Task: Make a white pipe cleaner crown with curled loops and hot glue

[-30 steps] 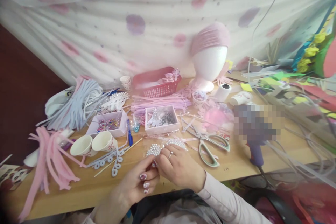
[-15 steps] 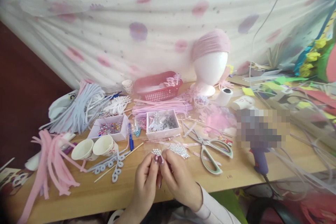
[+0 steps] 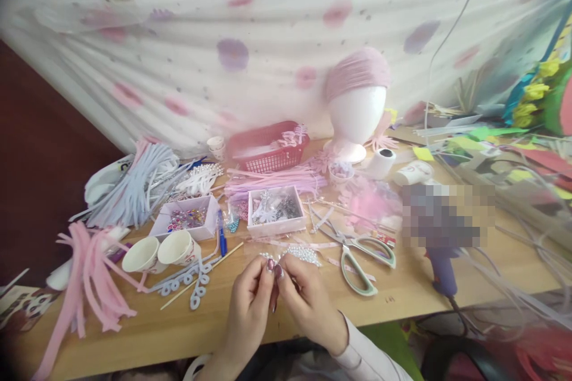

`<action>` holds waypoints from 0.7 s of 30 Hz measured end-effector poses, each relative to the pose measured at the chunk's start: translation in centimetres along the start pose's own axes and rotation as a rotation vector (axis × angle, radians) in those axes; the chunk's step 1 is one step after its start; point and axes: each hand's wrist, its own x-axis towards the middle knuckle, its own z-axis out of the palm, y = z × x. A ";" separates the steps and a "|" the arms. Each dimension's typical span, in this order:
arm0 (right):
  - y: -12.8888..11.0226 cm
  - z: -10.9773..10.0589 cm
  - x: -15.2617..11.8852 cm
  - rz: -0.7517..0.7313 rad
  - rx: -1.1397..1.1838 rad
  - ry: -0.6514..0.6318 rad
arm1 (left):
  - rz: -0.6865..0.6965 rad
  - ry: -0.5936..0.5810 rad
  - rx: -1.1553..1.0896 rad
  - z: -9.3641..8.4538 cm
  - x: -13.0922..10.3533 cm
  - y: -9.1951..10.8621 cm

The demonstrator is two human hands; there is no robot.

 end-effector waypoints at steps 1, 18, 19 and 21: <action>-0.1 -0.1 0.1 0.017 0.036 -0.002 | 0.023 0.002 0.031 0.0 0.0 0.0; 1.3 0.1 -0.8 -0.114 -0.199 0.018 | -0.083 -0.070 -0.049 -0.2 0.5 0.8; 1.3 0.1 -0.8 -0.114 -0.210 0.021 | -0.081 -0.073 -0.042 -0.3 0.5 0.8; 1.2 0.2 -0.8 -0.111 -0.241 0.014 | -0.072 -0.067 -0.016 -0.3 0.5 0.6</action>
